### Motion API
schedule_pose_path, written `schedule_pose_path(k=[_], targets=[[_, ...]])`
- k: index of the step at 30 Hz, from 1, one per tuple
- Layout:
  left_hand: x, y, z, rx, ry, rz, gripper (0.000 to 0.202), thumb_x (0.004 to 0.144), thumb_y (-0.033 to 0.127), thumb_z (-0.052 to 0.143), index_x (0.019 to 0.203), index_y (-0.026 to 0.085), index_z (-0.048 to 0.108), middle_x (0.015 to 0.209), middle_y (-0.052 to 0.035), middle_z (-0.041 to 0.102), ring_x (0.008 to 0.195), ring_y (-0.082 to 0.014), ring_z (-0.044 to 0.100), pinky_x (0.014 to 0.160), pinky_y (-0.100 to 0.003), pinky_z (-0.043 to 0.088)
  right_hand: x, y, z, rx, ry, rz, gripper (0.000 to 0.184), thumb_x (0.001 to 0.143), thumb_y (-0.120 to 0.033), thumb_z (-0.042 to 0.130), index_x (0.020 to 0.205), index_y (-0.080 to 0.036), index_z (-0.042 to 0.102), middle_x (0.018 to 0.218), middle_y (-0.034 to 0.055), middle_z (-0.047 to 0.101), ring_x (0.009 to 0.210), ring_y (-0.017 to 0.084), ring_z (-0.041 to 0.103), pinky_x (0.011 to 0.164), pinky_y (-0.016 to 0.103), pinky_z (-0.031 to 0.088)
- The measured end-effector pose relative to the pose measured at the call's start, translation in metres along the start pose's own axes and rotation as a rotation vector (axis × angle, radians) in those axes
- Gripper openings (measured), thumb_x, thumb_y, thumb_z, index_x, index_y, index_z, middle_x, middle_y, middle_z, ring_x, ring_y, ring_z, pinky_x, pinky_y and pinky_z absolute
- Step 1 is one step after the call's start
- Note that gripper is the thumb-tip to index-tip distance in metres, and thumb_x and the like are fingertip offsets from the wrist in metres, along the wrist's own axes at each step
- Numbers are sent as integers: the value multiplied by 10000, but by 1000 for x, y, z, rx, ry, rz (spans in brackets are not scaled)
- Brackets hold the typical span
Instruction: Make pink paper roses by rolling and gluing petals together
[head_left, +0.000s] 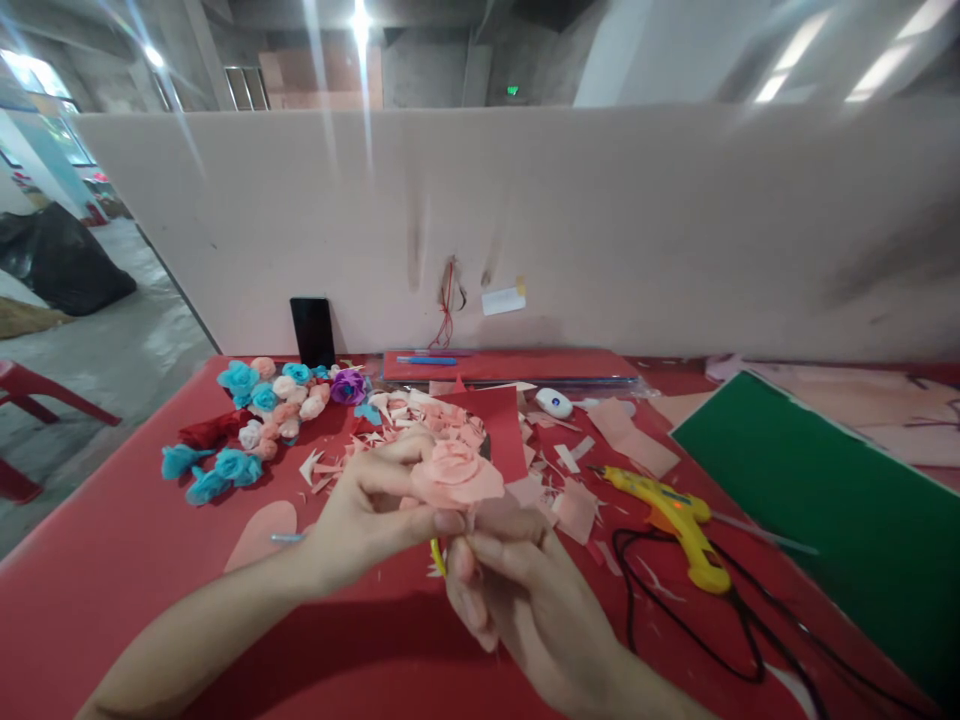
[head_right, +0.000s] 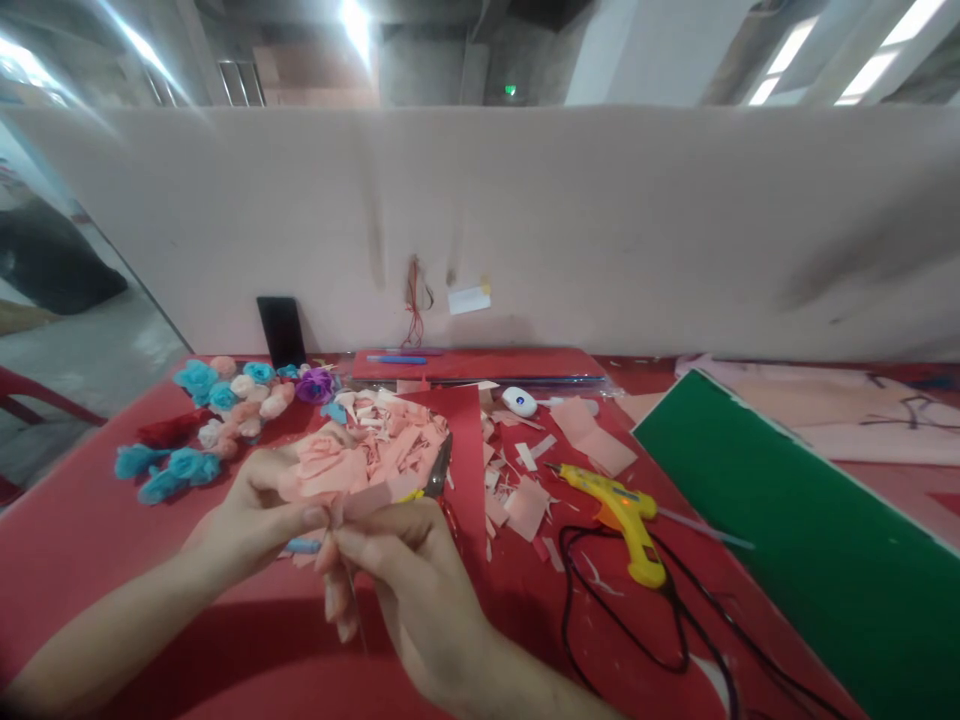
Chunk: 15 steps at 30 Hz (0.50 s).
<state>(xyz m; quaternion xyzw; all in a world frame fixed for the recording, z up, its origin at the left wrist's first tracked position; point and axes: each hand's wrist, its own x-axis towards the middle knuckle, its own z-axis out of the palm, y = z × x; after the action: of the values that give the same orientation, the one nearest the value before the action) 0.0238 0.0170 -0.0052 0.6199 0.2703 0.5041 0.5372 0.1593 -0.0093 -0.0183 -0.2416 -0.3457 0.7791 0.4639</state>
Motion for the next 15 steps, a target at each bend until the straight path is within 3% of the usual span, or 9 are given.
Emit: schedule_pose_path(k=[5,9,12,15], targets=[[1,1,6,-171,76,-136,191,602,265,756,474,164,656,527,-17,536,572,-152,558,476,-232,460,-2,3,-4,-281,41,-261,210,747,-222,573,599,-192,718,465,-8,551,392,68,470,362,170,365],[-4,-5,8,-307,92,-192,136,631,188,734,524,145,662,584,4,552,443,-125,575,413,-230,477,0,6,-6,-525,96,-451,226,782,-184,530,674,-206,727,485,-4,566,414,82,492,388,188,398],[-6,-7,9,-326,100,-173,110,680,138,691,572,155,682,585,12,556,440,-121,591,414,-217,489,1,6,-6,-596,146,-496,238,780,-154,520,650,-204,712,479,-7,586,408,84,500,402,192,419],[-6,-4,10,-352,36,-173,152,753,127,624,622,164,695,520,10,563,466,-114,600,455,-202,503,1,5,-8,-597,170,-483,229,777,-160,529,622,-189,694,475,-6,598,406,85,505,401,190,428]])
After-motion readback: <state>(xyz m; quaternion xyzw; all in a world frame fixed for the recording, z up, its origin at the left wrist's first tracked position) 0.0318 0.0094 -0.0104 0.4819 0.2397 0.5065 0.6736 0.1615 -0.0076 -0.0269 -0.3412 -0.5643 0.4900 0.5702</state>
